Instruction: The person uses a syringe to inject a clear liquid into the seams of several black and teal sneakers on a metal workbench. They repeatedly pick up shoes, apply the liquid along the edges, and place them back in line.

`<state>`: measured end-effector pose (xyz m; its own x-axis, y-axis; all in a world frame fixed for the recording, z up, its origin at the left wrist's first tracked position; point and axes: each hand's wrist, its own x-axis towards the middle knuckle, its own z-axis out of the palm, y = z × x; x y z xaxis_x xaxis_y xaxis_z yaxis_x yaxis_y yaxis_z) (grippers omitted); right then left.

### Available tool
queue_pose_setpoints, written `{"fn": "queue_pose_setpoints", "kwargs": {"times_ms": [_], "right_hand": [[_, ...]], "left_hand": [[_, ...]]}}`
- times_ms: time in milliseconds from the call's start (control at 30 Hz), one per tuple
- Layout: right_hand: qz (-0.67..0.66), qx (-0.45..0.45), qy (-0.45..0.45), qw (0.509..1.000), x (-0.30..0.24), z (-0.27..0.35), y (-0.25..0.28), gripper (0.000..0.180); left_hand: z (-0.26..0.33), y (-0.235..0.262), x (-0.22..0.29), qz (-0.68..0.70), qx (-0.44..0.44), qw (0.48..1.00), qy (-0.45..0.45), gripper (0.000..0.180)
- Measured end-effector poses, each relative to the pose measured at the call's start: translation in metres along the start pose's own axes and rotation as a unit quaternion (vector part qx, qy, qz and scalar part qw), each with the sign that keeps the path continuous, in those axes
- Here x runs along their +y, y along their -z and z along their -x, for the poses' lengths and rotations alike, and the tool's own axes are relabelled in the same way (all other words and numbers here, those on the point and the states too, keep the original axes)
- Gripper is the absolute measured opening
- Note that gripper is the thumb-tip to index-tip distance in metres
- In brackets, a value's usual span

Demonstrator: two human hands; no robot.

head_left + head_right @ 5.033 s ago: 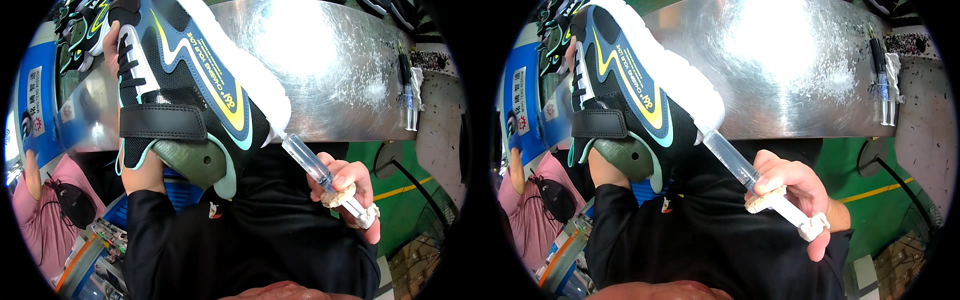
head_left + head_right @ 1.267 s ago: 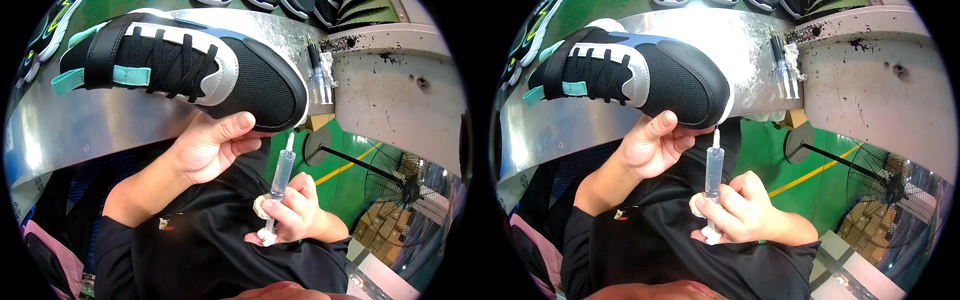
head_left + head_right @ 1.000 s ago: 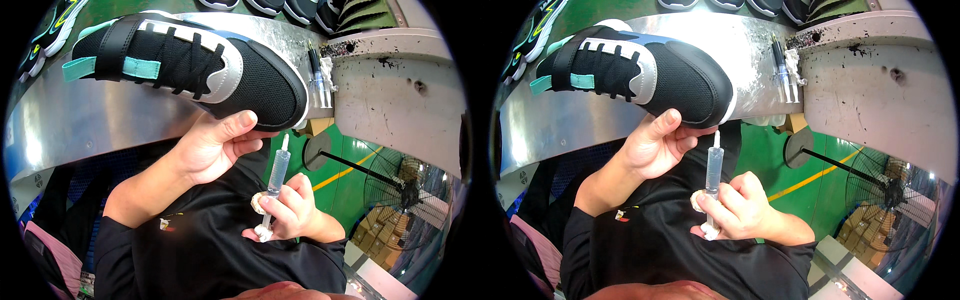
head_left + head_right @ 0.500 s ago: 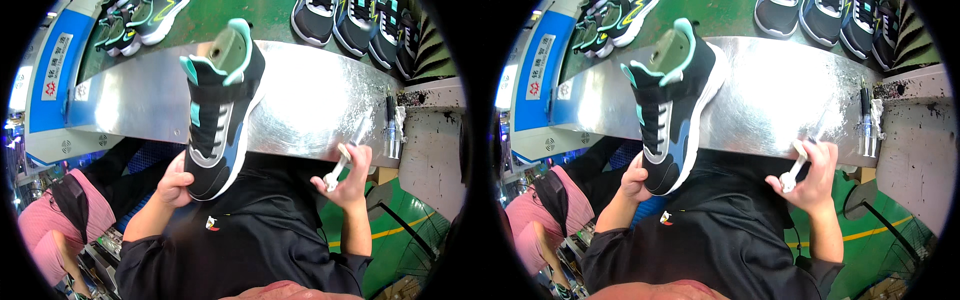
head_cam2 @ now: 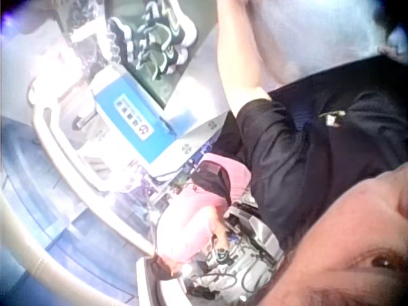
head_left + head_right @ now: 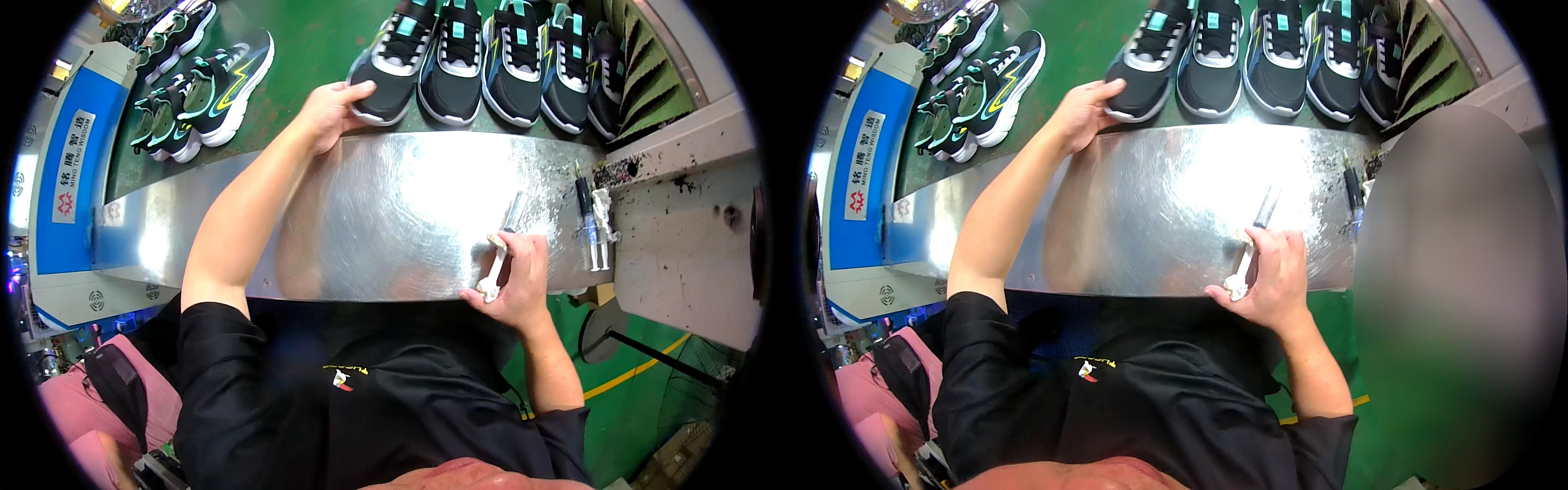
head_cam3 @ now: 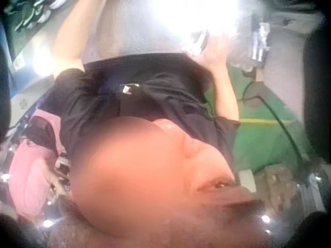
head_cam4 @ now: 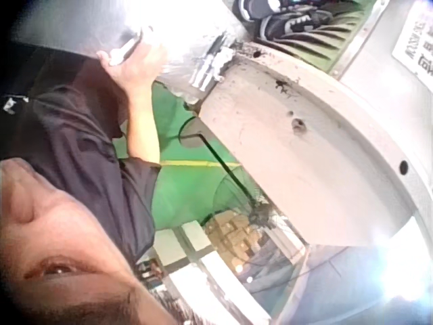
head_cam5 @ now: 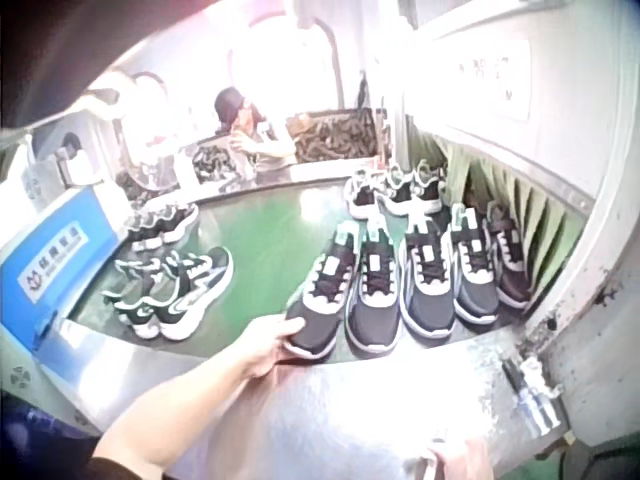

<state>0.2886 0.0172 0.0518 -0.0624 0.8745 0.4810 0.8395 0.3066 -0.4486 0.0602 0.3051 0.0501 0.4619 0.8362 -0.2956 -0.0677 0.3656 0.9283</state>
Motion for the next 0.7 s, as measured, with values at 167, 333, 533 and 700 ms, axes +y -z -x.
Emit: {"fn": "queue_pose_setpoints", "kwargs": {"times_ms": [167,333,533,700], "right_hand": [[-0.003,-0.031,-0.029,0.999,-0.006,0.000,-0.003,0.080],[-0.020,-0.014,-0.026,0.999,-0.010,0.003,-0.009,0.083],[-0.033,-0.041,-0.025,0.998,-0.001,-0.005,-0.002,0.079],[-0.052,-0.008,-0.019,0.998,0.010,0.005,0.004,0.072]], "left_hand": [[0.000,0.011,0.014,-0.386,0.059,0.920,0.021,0.052],[0.050,0.091,0.006,-0.205,0.183,0.949,-0.153,0.049],[0.074,0.227,0.005,-0.186,0.409,0.851,-0.272,0.061],[0.025,0.301,-0.004,-0.186,0.302,0.933,-0.066,0.054]]}}
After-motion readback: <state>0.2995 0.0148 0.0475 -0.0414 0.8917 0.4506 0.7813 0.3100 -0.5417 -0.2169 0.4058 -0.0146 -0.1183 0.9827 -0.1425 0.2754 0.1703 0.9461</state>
